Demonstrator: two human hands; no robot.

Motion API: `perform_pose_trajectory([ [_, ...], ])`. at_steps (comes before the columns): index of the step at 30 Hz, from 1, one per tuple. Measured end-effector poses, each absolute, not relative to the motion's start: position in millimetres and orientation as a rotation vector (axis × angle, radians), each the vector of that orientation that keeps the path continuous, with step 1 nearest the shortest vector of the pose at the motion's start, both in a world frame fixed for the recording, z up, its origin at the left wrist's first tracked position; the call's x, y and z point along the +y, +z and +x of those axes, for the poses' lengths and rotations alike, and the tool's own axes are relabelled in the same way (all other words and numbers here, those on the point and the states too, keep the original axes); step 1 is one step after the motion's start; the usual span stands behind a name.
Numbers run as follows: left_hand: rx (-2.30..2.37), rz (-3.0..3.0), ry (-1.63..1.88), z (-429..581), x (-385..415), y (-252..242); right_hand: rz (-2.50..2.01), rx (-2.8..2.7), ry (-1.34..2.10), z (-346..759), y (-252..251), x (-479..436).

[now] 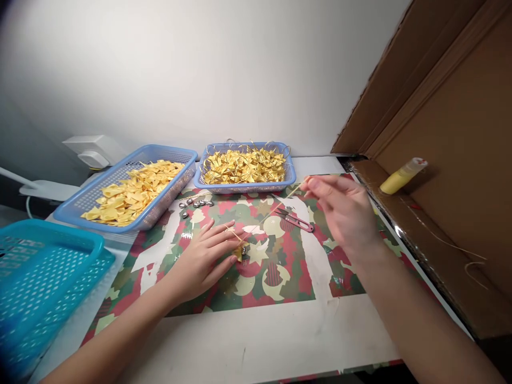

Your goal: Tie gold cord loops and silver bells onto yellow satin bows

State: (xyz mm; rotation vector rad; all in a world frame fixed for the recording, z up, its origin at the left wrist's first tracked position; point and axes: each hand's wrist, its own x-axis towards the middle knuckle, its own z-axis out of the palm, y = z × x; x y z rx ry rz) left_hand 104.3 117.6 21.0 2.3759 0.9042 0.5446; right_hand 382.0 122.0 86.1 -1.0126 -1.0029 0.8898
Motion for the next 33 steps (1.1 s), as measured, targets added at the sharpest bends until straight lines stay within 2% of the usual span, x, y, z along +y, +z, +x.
perform_pose_trajectory([
  [6,0.765,2.561,0.593,102.7,120.2,19.8,-1.072,-0.754,0.946,405.5,103.4,144.1],
  [16,0.678,2.725,0.665,109.2,118.8,20.8,-1.09,-0.751,1.081,406.0,92.2,145.3],
  [24,0.546,2.805,0.565,126.3,118.3,21.0,-1.068,-0.95,0.858,408.6,103.2,156.2],
  [33,0.405,2.848,0.542,145.2,109.9,24.8,-1.187,-0.901,0.845,411.8,97.9,172.1],
])
